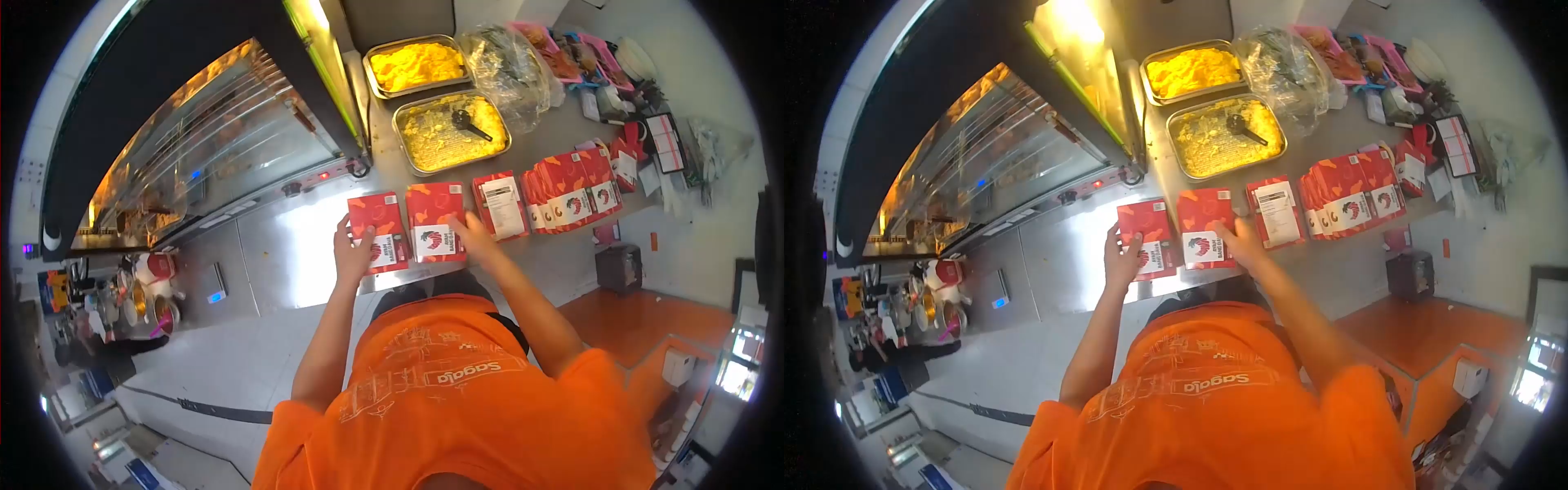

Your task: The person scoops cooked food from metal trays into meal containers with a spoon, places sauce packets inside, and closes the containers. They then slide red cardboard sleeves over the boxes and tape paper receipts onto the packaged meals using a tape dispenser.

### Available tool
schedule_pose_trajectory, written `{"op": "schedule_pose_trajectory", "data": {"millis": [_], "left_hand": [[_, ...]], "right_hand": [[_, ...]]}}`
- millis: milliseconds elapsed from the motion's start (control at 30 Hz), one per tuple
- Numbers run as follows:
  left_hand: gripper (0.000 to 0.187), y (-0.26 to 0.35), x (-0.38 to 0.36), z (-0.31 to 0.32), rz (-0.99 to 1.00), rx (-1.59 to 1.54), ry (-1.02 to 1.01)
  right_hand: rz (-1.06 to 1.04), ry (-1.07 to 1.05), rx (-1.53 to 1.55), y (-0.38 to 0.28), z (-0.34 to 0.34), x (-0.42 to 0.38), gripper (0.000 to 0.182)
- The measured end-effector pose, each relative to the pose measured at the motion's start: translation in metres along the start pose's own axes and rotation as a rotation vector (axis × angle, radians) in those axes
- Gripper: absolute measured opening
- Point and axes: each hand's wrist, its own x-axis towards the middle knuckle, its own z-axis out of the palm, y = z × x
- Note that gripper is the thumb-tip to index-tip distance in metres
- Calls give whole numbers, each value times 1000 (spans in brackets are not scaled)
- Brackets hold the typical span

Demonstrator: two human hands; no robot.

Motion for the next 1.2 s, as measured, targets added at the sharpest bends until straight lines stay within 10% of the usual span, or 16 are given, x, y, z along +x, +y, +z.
{"op": "schedule_pose_trajectory", "data": {"millis": [167, 233, 300, 367, 500, 633, 700, 900, 933, 1033, 1133, 1200], "left_hand": [[64, 35, -24, 8, -255, -354, 44], [60, 39, -25, -1, -265, -385, 93], [59, 38, -21, -8, -265, -304, 68], [59, 41, -21, -9, -314, -219, 17], [60, 44, -23, -1, -262, -177, 63], [59, 36, -21, -1, -259, -155, 43], [55, 31, -19, 0, -248, -150, 53], [74, 12, -17, 2, -281, -156, 97], [71, 19, -23, 4, 55, 116, 267], [57, 77, -43, 3, 530, 503, 246], [49, 119, -54, 15, 443, 754, 133], [49, 102, -47, 17, 392, 738, 122]], "right_hand": [[-101, -101, -346, -45, 35, -11, 56], [-61, -379, 265, -28, 37, 11, 46], [-61, -215, 294, 23, 16, 39, 44], [-206, 105, -713, 21, -7, 33, 39], [-534, 261, -1050, 63, -3, 34, 29], [-214, 338, -771, 67, 6, 55, 29], [-51, -19, -877, 10, -1, 37, 26], [-88, -86, -1062, -24, -5, 38, 32], [-123, -119, -1102, -53, -13, 22, 33], [-41, -123, -978, -113, -37, -15, 20], [-244, -316, -445, -130, -37, -29, 15], [32, -435, 148, -148, -9, -43, 14]]}}
